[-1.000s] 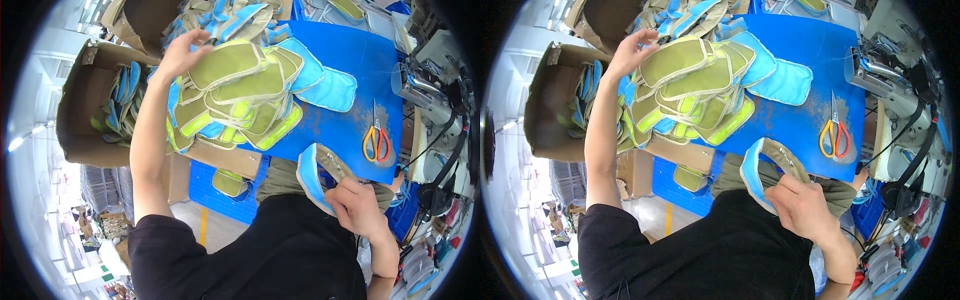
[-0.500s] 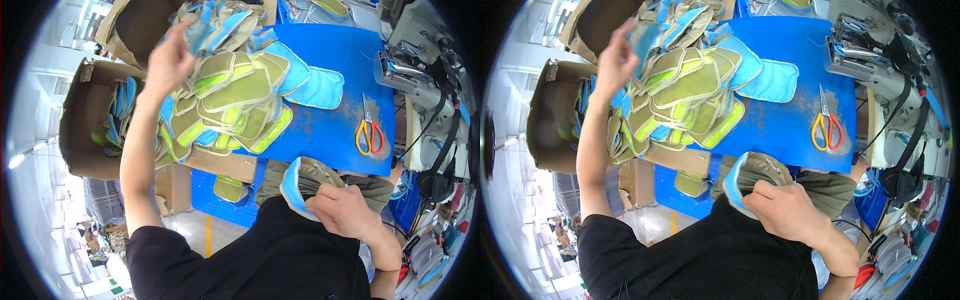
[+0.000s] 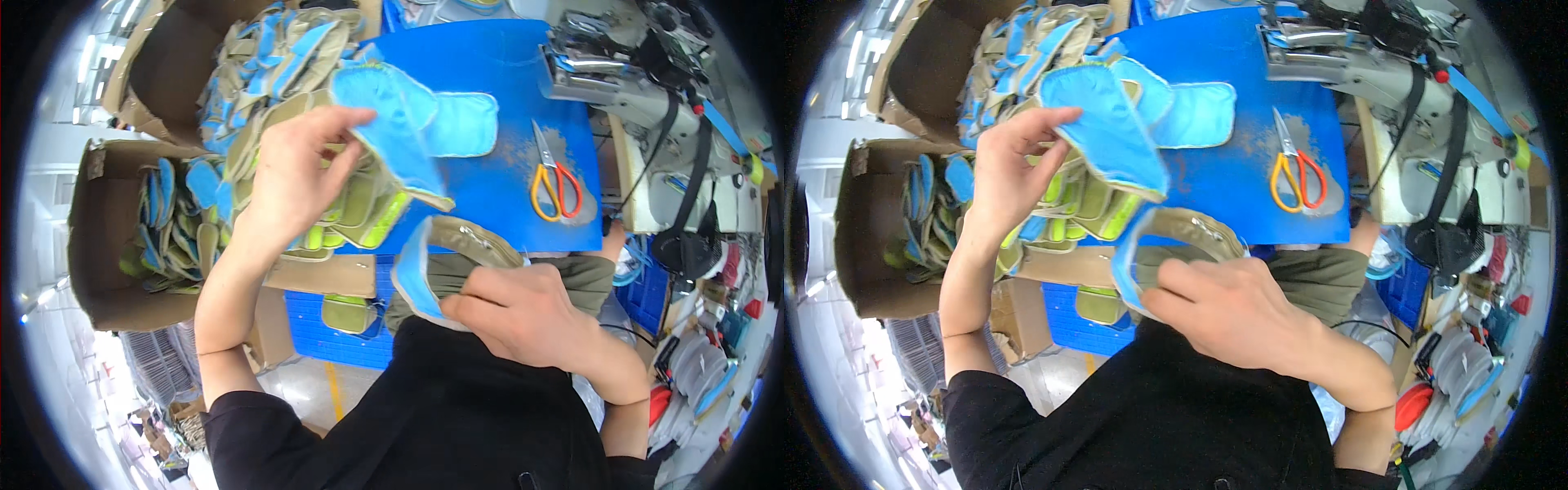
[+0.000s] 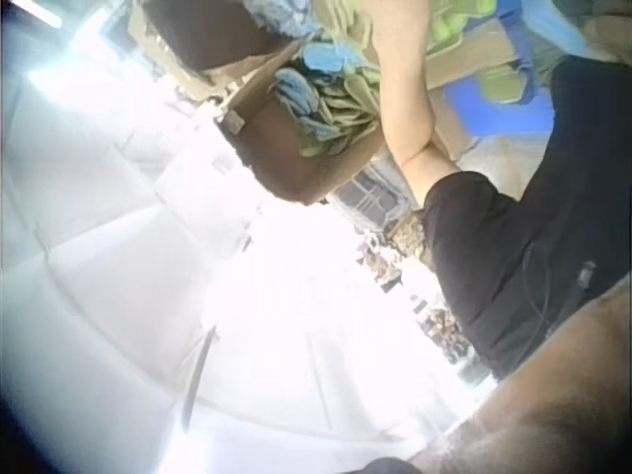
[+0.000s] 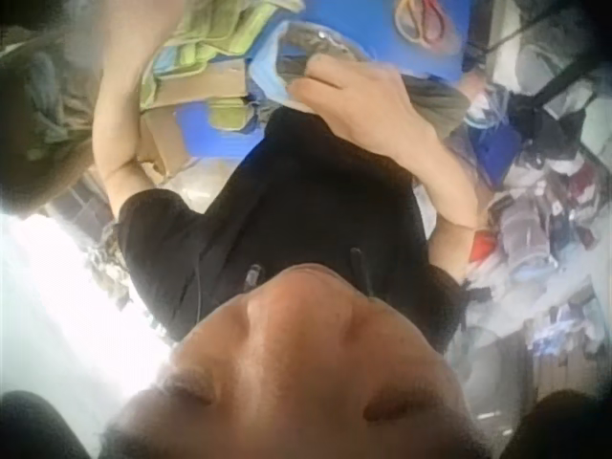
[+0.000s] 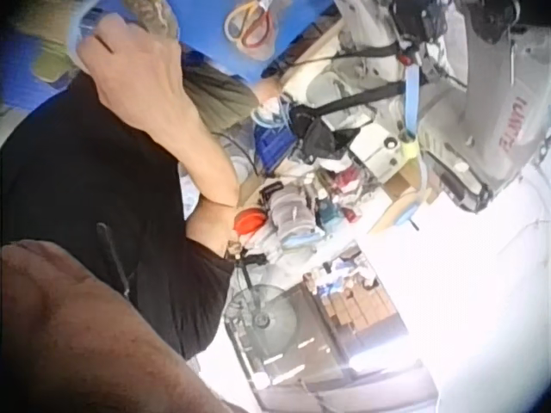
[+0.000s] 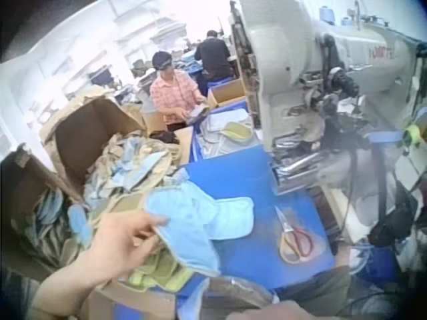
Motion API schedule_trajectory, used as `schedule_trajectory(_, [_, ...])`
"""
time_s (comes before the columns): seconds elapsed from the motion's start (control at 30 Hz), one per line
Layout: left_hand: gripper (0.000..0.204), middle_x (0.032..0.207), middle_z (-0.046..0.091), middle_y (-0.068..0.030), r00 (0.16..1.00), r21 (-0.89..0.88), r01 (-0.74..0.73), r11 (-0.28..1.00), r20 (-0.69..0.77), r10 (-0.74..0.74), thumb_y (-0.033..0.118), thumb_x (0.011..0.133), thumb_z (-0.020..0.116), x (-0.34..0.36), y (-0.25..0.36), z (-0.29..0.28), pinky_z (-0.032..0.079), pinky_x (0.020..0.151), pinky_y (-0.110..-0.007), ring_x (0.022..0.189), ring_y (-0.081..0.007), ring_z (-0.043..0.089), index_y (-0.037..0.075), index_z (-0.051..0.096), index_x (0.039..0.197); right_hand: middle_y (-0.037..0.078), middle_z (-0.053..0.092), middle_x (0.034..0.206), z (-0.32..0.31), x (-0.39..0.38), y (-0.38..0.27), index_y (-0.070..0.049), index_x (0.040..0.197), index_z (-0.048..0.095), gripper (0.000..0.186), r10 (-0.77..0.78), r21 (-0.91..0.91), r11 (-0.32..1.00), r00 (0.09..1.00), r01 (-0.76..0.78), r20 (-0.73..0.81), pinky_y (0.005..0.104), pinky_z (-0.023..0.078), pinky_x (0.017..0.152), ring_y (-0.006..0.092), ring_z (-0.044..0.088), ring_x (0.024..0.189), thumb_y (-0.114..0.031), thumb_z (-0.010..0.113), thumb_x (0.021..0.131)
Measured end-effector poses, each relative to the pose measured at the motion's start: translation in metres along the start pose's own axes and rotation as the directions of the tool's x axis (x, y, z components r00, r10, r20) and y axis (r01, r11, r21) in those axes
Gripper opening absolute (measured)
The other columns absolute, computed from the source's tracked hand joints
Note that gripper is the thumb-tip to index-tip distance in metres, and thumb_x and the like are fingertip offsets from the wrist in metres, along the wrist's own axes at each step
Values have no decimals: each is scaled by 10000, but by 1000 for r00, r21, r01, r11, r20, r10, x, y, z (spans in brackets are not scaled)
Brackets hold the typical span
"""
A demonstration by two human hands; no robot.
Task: The person sorts a pile of blue and green fabric masks on a blue table, then picks one up and places it under the presser foot of a sewing machine. They guide the mask through the machine to sew a seam, then remove it and trim the excess thread with scissors. The process is repeated for multiple masks.
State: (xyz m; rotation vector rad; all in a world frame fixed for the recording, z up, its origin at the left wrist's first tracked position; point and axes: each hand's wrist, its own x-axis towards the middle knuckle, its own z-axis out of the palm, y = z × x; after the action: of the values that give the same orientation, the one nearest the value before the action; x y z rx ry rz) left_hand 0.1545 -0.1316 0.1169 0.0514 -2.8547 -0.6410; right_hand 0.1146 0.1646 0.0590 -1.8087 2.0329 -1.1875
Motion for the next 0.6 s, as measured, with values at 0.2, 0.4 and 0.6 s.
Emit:
schedule_trajectory(0.2, [149, 680, 657, -144, 973, 181, -187, 966, 172, 156, 212, 905, 787, 16, 38, 34, 505, 586, -438, 634, -373, 649, 69, 745, 914, 12, 661, 980, -7, 3, 5, -129, 925, 724, 183, -5, -207, 977, 970, -47, -244, 390, 514, 729, 228, 664, 882, -97, 747, 746])
schedule_trajectory(0.4, [103, 686, 660, -134, 928, 63, -251, 966, 300, 222, 162, 898, 779, 21, 55, 48, 509, 578, -411, 637, -346, 671, 68, 736, 895, 66, 726, 1141, -27, 13, 37, -108, 888, 730, 162, 41, -317, 937, 944, -150, -327, 433, 482, 922, 302, 675, 1046, -73, 781, 738])
schedule_trajectory(0.6, [79, 888, 768, -58, 998, -500, -55, 864, -49, 35, 46, 981, 706, 6, 53, 80, 542, 718, -258, 754, -113, 694, -7, 738, 1031, 127, 718, 1089, -27, 5, 61, -44, 921, 736, 159, 213, -20, 973, 934, -228, -285, 412, 503, 865, 326, 662, 986, -2, 810, 788])
